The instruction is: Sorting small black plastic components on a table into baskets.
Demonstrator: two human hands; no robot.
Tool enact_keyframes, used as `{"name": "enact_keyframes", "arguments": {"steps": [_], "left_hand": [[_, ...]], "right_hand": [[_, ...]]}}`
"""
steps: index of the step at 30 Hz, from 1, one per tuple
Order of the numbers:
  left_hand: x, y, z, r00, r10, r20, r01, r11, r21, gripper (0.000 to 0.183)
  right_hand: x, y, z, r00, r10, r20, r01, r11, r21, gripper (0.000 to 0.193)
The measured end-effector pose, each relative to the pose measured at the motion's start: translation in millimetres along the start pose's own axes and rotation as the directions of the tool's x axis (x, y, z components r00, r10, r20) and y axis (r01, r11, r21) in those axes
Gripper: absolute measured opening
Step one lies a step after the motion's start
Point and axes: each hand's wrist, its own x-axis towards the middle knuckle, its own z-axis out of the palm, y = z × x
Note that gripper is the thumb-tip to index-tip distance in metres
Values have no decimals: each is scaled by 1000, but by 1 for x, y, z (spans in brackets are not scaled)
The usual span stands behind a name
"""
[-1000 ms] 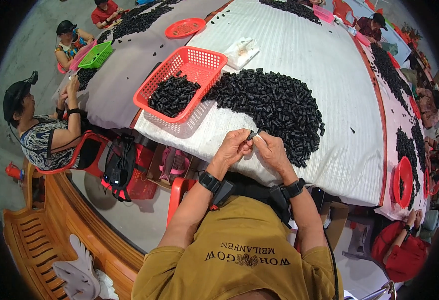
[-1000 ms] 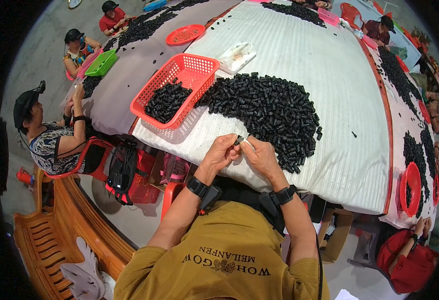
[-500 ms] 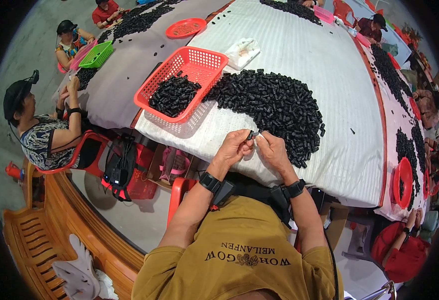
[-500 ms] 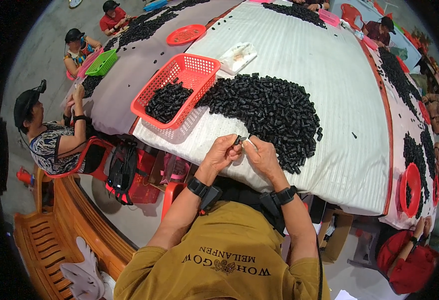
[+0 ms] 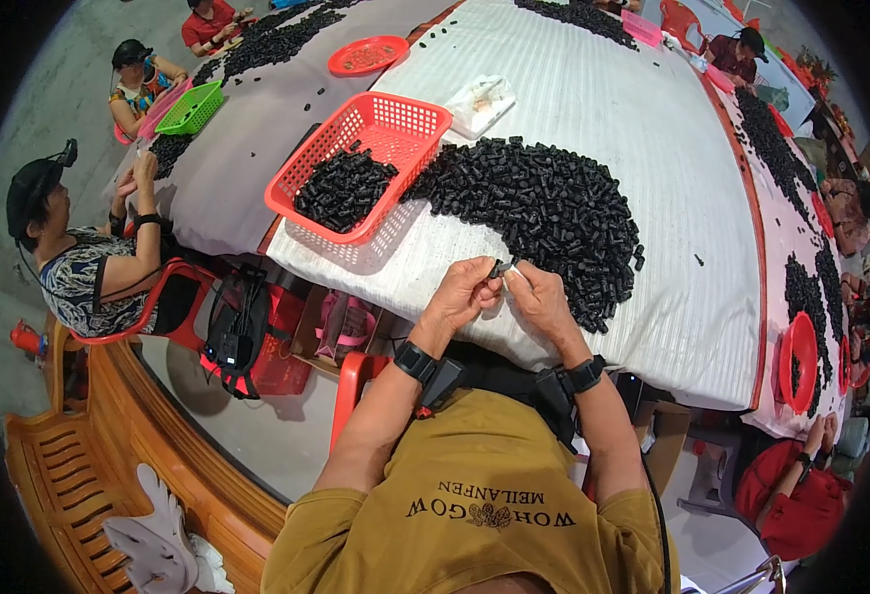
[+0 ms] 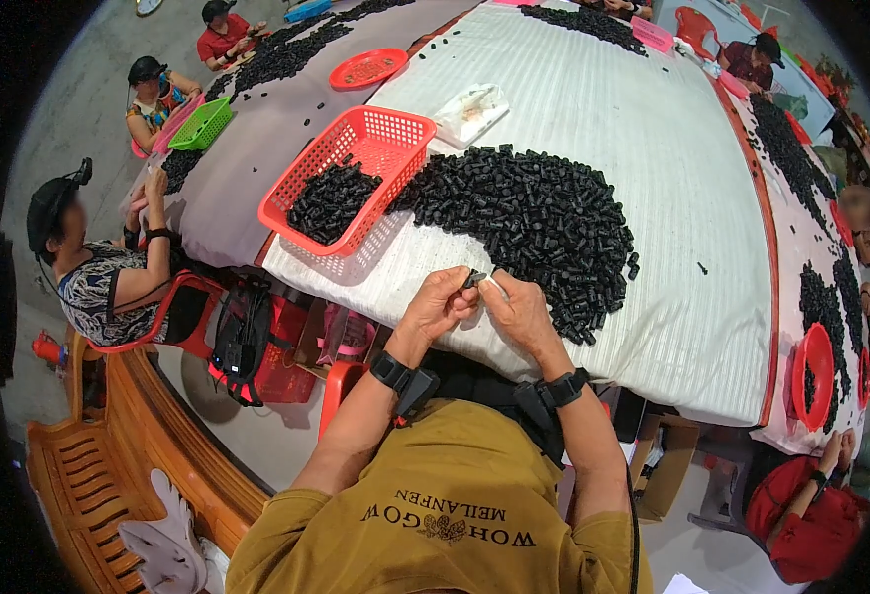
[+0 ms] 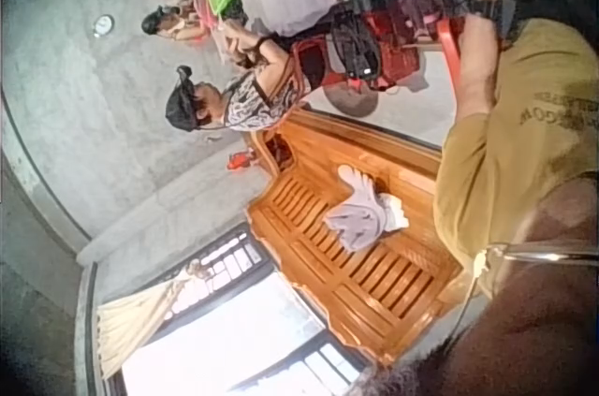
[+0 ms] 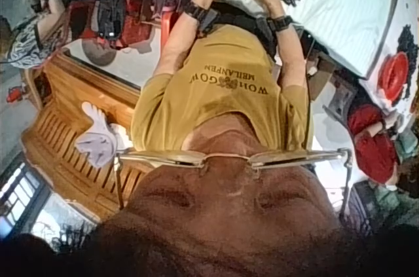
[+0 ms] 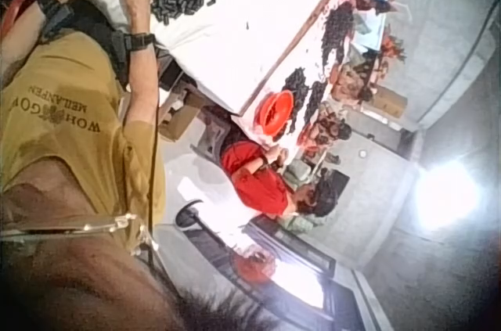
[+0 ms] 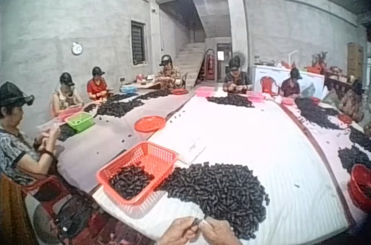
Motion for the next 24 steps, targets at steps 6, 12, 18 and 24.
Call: {"name": "enact_keyframes", "arguments": {"steps": [6,12,18,24], "left_hand": [[0,1,3,999,9,-45,-6,999,54,22],[3,0,2,999,-7,-45,8,999,35,23],[0,2,4,999,-16,-32,16,1000,-5,23],[-1,2,5,999,-13,-29,12,1000,-18,24]], "right_hand": [[1,-4,-2,1000,13,28,-12,999,-31,32],[-1,-5,-1,999,-13,51,12,1000,9,26],[0,-2,1,999,25,-31,-23,998,59,29],[-1,0,2,999,36,-24,-36,999,26,30]]}}
